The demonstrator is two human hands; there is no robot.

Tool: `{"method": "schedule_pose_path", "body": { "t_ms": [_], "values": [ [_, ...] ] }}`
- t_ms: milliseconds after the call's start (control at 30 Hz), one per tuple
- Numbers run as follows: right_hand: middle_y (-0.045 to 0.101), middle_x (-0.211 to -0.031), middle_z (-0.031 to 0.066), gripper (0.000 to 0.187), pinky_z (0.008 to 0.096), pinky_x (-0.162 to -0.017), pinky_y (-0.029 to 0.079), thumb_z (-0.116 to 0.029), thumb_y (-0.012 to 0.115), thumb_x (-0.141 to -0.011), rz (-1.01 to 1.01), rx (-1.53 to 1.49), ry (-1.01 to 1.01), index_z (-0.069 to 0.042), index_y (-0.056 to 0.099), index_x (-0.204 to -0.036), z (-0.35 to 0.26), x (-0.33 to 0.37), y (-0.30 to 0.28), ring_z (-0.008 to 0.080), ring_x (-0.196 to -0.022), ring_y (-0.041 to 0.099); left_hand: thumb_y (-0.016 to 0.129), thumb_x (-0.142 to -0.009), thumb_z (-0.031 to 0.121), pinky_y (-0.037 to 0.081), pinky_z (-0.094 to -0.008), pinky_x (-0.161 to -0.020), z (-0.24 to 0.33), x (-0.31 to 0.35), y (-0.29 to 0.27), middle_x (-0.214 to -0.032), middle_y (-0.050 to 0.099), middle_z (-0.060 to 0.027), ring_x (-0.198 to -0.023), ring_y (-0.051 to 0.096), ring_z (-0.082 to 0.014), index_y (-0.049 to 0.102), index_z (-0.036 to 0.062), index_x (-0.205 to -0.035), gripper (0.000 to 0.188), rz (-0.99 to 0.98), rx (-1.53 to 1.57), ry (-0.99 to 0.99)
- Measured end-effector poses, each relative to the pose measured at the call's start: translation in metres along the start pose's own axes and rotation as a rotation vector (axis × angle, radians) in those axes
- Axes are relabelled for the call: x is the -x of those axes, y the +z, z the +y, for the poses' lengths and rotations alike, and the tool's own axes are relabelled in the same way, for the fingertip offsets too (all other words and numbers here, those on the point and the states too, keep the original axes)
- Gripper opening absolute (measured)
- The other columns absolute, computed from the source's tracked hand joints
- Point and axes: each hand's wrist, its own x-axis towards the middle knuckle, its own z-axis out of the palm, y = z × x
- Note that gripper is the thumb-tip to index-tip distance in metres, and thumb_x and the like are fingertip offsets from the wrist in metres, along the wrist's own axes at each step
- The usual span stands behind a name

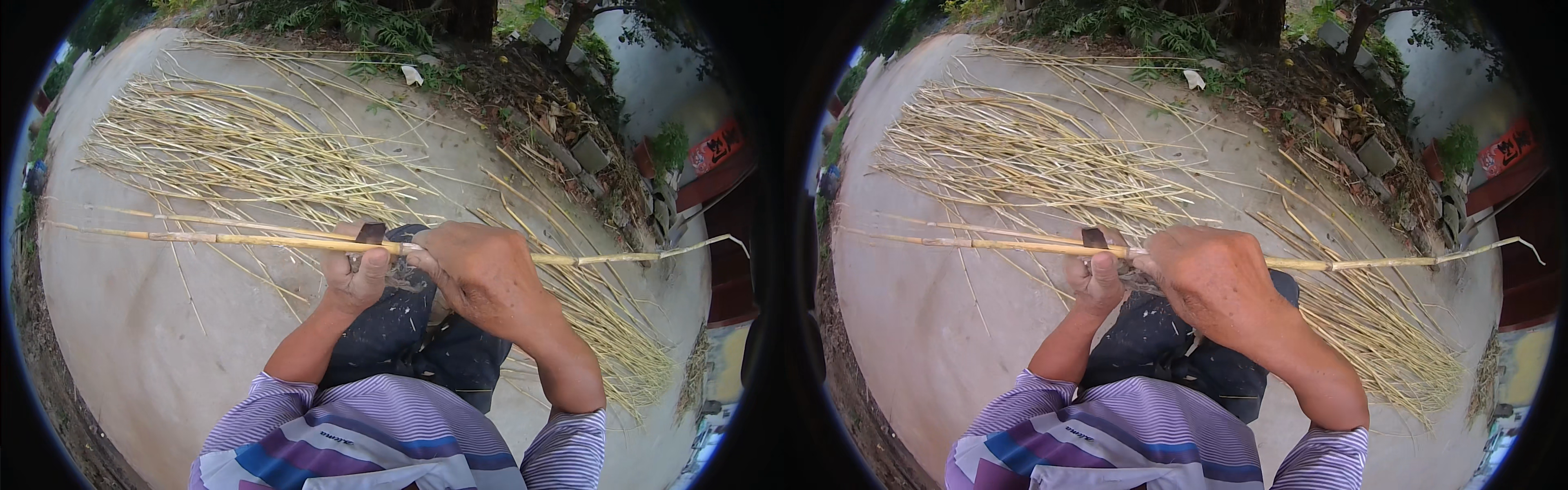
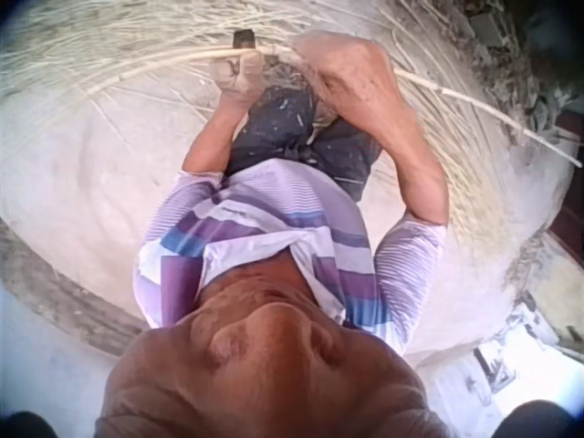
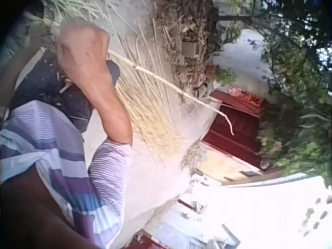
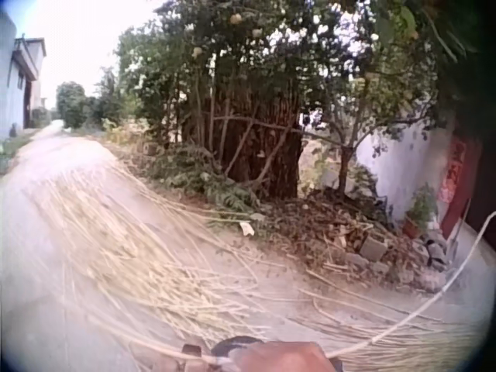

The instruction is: The person sits on the ground and uses a knife to peel the outer layer off long bamboo sticks. They repeatedly pick up sticks, scrape them with the blade, and place the processed sticks into a pile.

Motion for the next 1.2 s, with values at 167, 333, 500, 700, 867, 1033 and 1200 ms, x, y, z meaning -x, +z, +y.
{"method": "schedule_pose_path", "body": {
  "t_ms": [167, 333, 500, 700, 867, 1033, 1200],
  "values": [
    [0.057, -0.071, 0.0100, 0.009, 0.0424, -0.052, 0.047, -0.011, 0.062, -0.079, -0.096, -0.018, -0.027, -0.007, 0.054, -0.082, -0.011, -0.012, 0.002, 0.0315, -0.065, 0.061, 0.058, -0.095, 0.042, 0.044, -0.0295, -0.060, 0.001, 0.004, 0.007, -0.078, 0.057, -0.0080, -0.068, 0.053, -0.0134, 0.052, 0.0005, -0.098, 0.042, -0.026, -0.101, 0.151],
    [0.056, -0.070, 0.0112, 0.009, 0.0432, -0.053, 0.047, -0.013, 0.062, -0.082, -0.085, -0.068, -0.064, -0.006, 0.056, -0.081, -0.015, -0.020, 0.009, 0.0325, -0.066, 0.061, 0.054, -0.097, 0.046, 0.045, -0.0287, -0.060, -0.010, 0.006, -0.008, -0.078, 0.059, -0.0068, -0.068, 0.056, -0.0136, 0.053, 0.0004, -0.097, 0.046, 0.000, -0.075, 0.149],
    [0.056, -0.069, 0.0108, 0.014, 0.0433, -0.053, 0.046, -0.017, 0.063, -0.086, -0.104, 0.104, -0.007, -0.007, 0.055, -0.081, 0.007, -0.017, -0.012, 0.0339, -0.065, 0.060, 0.041, -0.095, 0.063, 0.045, -0.0263, -0.049, 0.000, -0.017, -0.064, -0.060, 0.052, -0.0048, -0.051, 0.053, -0.0133, 0.051, 0.0019, -0.081, 0.064, 0.282, 0.023, -0.240],
    [0.055, -0.070, 0.0130, 0.015, 0.0431, -0.055, 0.044, -0.019, 0.063, -0.087, -0.186, 0.054, -0.059, -0.006, 0.057, -0.084, -0.014, -0.038, 0.013, 0.0342, -0.068, 0.059, 0.044, -0.099, 0.052, 0.044, -0.0245, -0.052, -0.011, 0.010, -0.024, -0.064, 0.055, -0.0059, -0.057, 0.054, -0.0112, 0.053, 0.0009, -0.088, 0.053, 0.247, 0.011, -0.227],
    [0.056, -0.069, 0.0140, 0.017, 0.0448, -0.055, 0.045, -0.018, 0.063, -0.086, -0.249, 0.115, -0.102, -0.005, 0.056, -0.078, -0.009, -0.052, 0.008, 0.0358, -0.067, 0.059, 0.056, -0.097, 0.040, 0.046, -0.0274, -0.059, -0.003, 0.006, -0.042, -0.074, 0.058, -0.0051, -0.066, 0.056, -0.0125, 0.053, -0.0008, -0.099, 0.041, 0.205, 0.302, -0.279],
    [0.056, -0.066, 0.0152, 0.016, 0.0457, -0.053, 0.045, -0.017, 0.064, -0.082, -0.212, 0.082, -0.121, -0.005, 0.057, -0.074, -0.021, -0.065, 0.029, 0.0377, -0.065, 0.059, 0.057, -0.096, 0.039, 0.045, -0.0309, -0.065, -0.031, 0.024, -0.028, -0.076, 0.060, -0.0063, -0.072, 0.055, -0.0151, 0.059, -0.0041, -0.095, 0.043, 0.269, -0.005, -0.234],
    [0.056, -0.066, 0.0161, 0.019, 0.0455, -0.053, 0.044, -0.019, 0.063, -0.085, -0.263, 0.058, -0.119, -0.005, 0.056, -0.074, -0.020, -0.071, 0.034, 0.0389, -0.065, 0.058, 0.051, -0.100, 0.038, 0.045, -0.0321, -0.065, -0.012, 0.015, -0.025, -0.077, 0.061, -0.0069, -0.072, 0.056, -0.0172, 0.060, -0.0037, -0.090, 0.044, 0.127, 0.029, -0.166]
  ]
}}
